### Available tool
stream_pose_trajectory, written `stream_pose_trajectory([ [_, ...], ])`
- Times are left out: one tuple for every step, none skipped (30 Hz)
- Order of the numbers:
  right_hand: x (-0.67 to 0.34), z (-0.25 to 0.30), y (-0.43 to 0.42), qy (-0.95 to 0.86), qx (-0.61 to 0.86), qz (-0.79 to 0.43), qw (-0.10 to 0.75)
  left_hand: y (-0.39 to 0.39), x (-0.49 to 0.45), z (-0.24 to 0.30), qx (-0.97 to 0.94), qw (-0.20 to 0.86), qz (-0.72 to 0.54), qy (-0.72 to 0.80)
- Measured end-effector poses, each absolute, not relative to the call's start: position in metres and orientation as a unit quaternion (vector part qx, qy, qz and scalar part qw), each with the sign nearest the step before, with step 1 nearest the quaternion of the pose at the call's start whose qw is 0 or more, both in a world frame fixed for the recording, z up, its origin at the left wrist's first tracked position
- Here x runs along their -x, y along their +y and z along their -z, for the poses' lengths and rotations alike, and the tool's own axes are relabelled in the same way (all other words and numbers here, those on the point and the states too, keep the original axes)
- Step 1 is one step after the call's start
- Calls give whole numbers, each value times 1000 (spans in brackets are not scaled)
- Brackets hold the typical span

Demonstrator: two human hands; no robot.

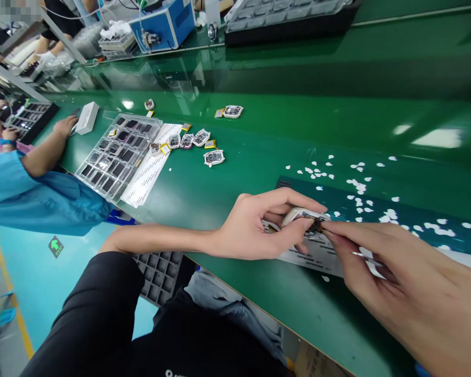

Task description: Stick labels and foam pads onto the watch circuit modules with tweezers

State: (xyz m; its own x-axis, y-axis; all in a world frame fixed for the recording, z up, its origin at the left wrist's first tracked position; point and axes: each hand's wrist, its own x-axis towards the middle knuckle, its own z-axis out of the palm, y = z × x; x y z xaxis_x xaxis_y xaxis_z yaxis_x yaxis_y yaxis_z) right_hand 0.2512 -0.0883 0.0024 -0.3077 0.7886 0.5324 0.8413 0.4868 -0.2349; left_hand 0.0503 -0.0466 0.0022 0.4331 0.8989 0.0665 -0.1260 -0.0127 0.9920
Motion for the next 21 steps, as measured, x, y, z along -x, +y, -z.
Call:
stream_pose_trajectory([
  [-251, -2, -88, -804, 506, 43, 310, -46, -50, -3, -578, 619, -413, 334],
  [-251, -1, -88, -800, 505, 38, 321, -46, -50, -3, -580, 619, -410, 335],
  [-252, 0, -88, -799, 501, 27, 330, -45, -50, -4, -584, 615, -408, 338],
  [-252, 0, -87, -800, 495, 18, 339, -44, -49, -4, -592, 606, -406, 343],
  [-253, 0, -87, -803, 487, 10, 343, -43, -49, -4, -602, 593, -405, 349],
  [-252, -2, -86, -807, 482, 6, 342, -43, -49, -4, -613, 579, -404, 354],
  [-251, -4, -86, -809, 481, 2, 337, -42, -49, -4, -623, 566, -405, 357],
  [-250, -6, -85, -812, 481, -3, 332, -41, -49, -4, -630, 557, -406, 357],
  [-250, -9, -85, -811, 484, -8, 327, -41, -49, -3, -634, 551, -409, 356],
  [-249, -11, -86, -810, 486, -11, 327, -40, -49, -2, -637, 546, -413, 353],
  [-249, -13, -86, -808, 489, -13, 329, -40, -49, -2, -639, 543, -416, 352],
  [-250, -14, -87, -805, 491, -12, 333, -39, -49, -1, -641, 540, -417, 353],
  [-251, -14, -89, -804, 493, -13, 333, -39, -49, -1, -642, 539, -416, 354],
  [-253, -13, -90, -803, 495, -13, 330, -39, -49, 0, -642, 538, -414, 356],
  [-255, -11, -91, -801, 499, -11, 329, -39, -49, 0, -643, 538, -411, 359],
  [-257, -9, -92, -801, 502, -9, 325, -39, -49, 1, -643, 537, -409, 361],
  [-259, -7, -93, -801, 506, -7, 320, -39, -49, 1, -644, 536, -407, 362],
  [-259, -5, -93, -801, 508, -4, 317, -39, -49, 1, -645, 535, -407, 362],
  [-260, -4, -93, -801, 509, -2, 316, -39, -49, 1, -647, 534, -406, 362],
  [-259, -3, -93, -800, 510, 1, 316, -40, -49, 2, -648, 534, -406, 361],
  [-258, -3, -92, -799, 511, 3, 317, -40, -49, 2, -647, 536, -407, 359],
])
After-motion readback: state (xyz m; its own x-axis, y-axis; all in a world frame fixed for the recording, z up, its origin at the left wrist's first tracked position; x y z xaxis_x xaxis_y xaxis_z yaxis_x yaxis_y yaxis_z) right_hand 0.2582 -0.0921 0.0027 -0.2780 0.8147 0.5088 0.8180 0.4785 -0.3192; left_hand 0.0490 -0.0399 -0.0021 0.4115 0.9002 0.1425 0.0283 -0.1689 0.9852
